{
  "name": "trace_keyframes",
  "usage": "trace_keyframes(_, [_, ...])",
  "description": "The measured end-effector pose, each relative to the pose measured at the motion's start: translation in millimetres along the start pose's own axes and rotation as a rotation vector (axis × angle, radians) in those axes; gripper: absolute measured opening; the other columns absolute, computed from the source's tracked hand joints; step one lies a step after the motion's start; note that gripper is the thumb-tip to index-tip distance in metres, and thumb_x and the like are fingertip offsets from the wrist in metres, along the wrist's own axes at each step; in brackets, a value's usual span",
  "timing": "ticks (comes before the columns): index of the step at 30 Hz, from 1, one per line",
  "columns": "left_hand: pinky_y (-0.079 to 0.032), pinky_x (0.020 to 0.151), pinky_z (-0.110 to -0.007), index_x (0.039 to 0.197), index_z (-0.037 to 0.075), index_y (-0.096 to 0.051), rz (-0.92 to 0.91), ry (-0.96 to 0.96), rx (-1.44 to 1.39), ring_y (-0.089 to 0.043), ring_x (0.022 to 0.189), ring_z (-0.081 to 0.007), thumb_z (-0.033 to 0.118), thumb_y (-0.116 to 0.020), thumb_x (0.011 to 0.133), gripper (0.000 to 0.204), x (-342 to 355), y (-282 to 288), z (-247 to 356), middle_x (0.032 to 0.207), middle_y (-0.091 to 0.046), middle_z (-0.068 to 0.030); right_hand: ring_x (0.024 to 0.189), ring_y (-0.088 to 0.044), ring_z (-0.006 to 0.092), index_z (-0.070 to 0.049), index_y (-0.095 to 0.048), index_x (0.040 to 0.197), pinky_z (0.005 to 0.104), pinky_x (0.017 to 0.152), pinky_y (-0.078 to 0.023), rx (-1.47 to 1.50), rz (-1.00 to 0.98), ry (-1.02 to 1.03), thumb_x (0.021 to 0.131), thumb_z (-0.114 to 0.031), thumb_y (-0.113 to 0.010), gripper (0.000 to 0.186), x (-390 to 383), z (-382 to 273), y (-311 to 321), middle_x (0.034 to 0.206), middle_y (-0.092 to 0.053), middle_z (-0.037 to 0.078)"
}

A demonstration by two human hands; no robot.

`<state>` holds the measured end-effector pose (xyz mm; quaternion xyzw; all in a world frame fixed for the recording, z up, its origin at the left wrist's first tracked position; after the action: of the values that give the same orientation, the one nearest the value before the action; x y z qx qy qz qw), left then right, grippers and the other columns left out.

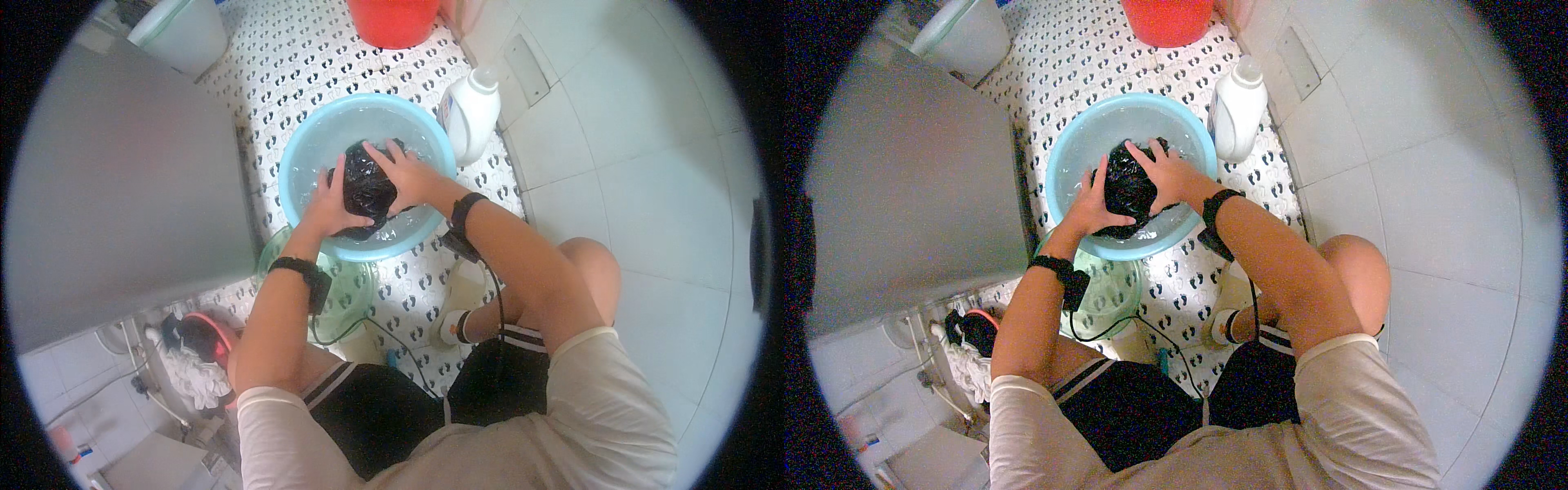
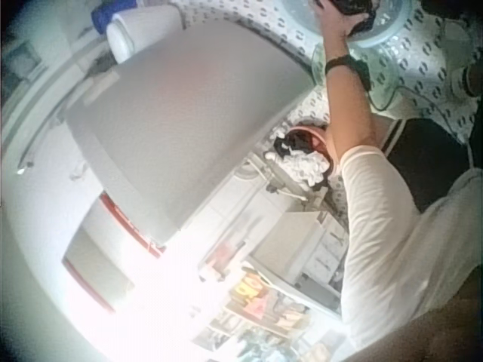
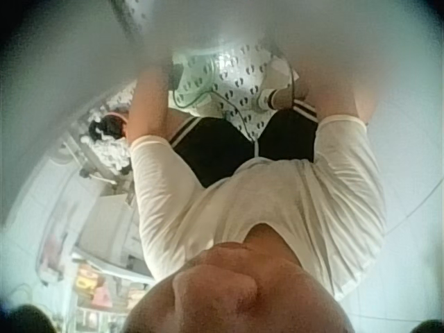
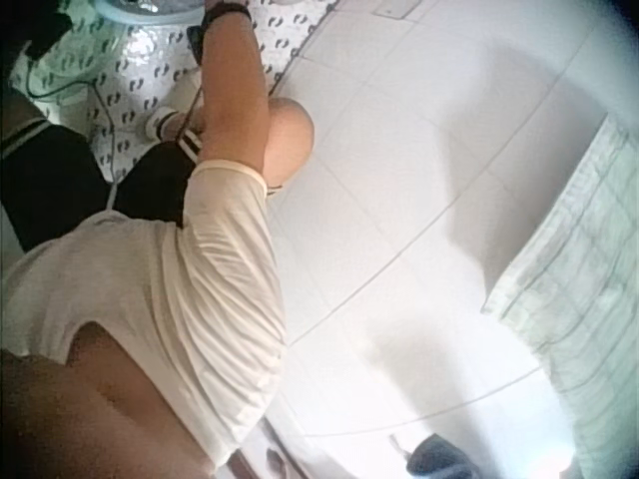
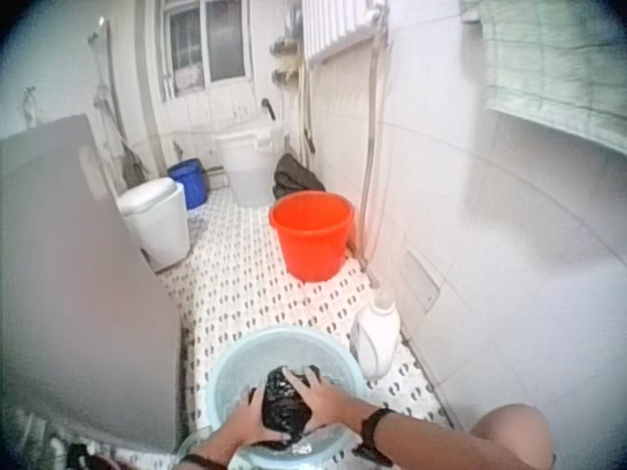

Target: The person washes clothes in a basin with water, scrubbing a dark item and then a white item by hand.

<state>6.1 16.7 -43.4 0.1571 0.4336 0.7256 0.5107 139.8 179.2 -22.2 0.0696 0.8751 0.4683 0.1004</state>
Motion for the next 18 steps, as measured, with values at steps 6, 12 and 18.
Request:
trace_keyframes(6, [-0.037, 0.114, -0.057, 0.163, 0.025, -0.003, -0.137, 0.079, 0.028, -0.038, 0.139, -0.0547, 0.039, -0.096, 0.052, 0.145, 19.7, -8.9, 6.4, 0.154, -0.028, -0.035, 0.122, -0.051, 0.0571, -0.021, -0.015, 0.162, 0.0576, 0.104, -0.046, 0.066, -0.084, 0.026, 0.055, -0.028, -0.091, 0.132, 16.3, 1.8, -11.7, 0.143, -0.048, 0.029])
trace_keyframes(12, [-0.046, 0.107, -0.052, 0.151, 0.01, -0.035, -0.054, 0.091, 0.137, -0.05, 0.128, -0.0509, 0.036, -0.093, 0.058, 0.112, 26.5, -12.0, -4.1, 0.145, -0.043, -0.0295, 0.117, -0.058, 0.0459, -0.01, -0.038, 0.15, 0.0498, 0.101, -0.049, 0.095, -0.082, 0.011, 0.064, -0.021, -0.085, 0.098, 29.6, 0.3, -23.7, 0.129, -0.058, 0.026])
trace_keyframes(18, [-0.05, 0.102, -0.049, 0.134, 0.007, -0.055, -0.127, 0.187, 0.185, -0.059, 0.12, -0.044, 0.043, -0.087, 0.065, 0.084, 38.8, -17.3, 3.2, 0.131, -0.056, -0.0259, 0.108, -0.064, 0.0445, -0.004, -0.054, 0.127, 0.0519, 0.094, -0.051, 0.099, -0.103, 0.009, 0.071, -0.019, -0.078, 0.063, 40.3, 2.4, -32.4, 0.11, -0.068, 0.026])
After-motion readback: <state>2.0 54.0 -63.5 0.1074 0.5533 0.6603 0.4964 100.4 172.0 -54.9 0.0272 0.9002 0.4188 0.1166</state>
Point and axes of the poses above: each hand's wrist, its own x-axis towards the middle knuckle, its own y-axis out of the back of the hand, z = x × y, the point moved 4 cm from there along x, towards the middle knuckle
